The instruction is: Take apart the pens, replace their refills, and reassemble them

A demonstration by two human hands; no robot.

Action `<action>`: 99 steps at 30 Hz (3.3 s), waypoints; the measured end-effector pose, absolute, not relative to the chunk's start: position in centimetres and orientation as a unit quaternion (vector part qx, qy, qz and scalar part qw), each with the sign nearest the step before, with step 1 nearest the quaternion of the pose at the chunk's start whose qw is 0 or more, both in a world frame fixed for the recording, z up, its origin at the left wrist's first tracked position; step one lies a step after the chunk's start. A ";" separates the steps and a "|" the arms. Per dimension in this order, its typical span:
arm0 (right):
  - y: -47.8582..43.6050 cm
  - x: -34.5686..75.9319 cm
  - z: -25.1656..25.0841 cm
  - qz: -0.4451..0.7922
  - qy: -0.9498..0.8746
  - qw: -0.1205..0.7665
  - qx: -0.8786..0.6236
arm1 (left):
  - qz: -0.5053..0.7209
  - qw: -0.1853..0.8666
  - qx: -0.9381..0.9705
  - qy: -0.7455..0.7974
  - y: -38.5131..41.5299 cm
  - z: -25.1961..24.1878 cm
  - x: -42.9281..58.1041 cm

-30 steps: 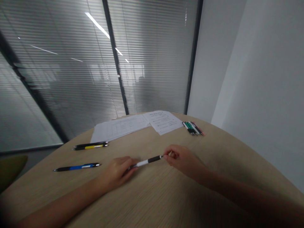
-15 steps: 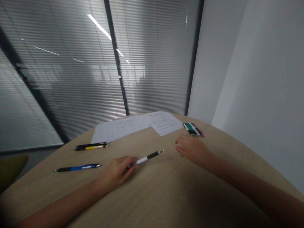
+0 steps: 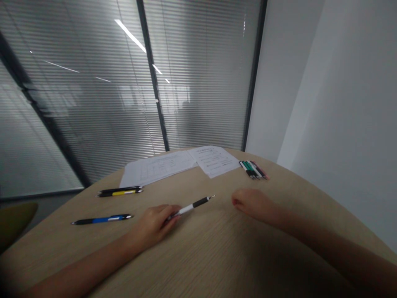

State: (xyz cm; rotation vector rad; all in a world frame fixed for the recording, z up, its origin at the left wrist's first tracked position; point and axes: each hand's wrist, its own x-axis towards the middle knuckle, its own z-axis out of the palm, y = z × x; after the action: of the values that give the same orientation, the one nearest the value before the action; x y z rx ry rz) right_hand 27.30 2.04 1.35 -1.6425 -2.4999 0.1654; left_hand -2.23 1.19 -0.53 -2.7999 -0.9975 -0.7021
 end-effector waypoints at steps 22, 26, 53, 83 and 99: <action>-0.5 24.7 3.2 0.118 -0.812 0.337 -0.462 | -0.254 0.077 -0.922 -0.282 1.2 -0.6 -2.3; -0.6 24.5 3.0 0.108 -0.822 0.335 -0.448 | -0.253 0.076 -0.925 -0.273 1.2 -0.5 -2.3; -1.1 24.2 2.4 0.083 -0.857 0.298 -0.412 | -0.244 0.124 -0.934 -0.228 0.8 -0.3 -2.1; -1.2 24.1 1.8 -0.054 -0.880 0.254 -0.397 | -0.241 0.148 -0.938 -0.202 0.7 -0.1 -2.0; -1.2 24.1 1.7 -0.064 -0.875 0.258 -0.405 | -0.243 0.126 -0.938 -0.214 0.7 -0.1 -2.1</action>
State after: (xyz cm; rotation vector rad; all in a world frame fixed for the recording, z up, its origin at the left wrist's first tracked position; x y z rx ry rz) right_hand 24.14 -1.17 1.70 -1.0988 -2.3727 -0.1725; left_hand -2.05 0.67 -0.11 -2.7315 -0.6221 -0.7091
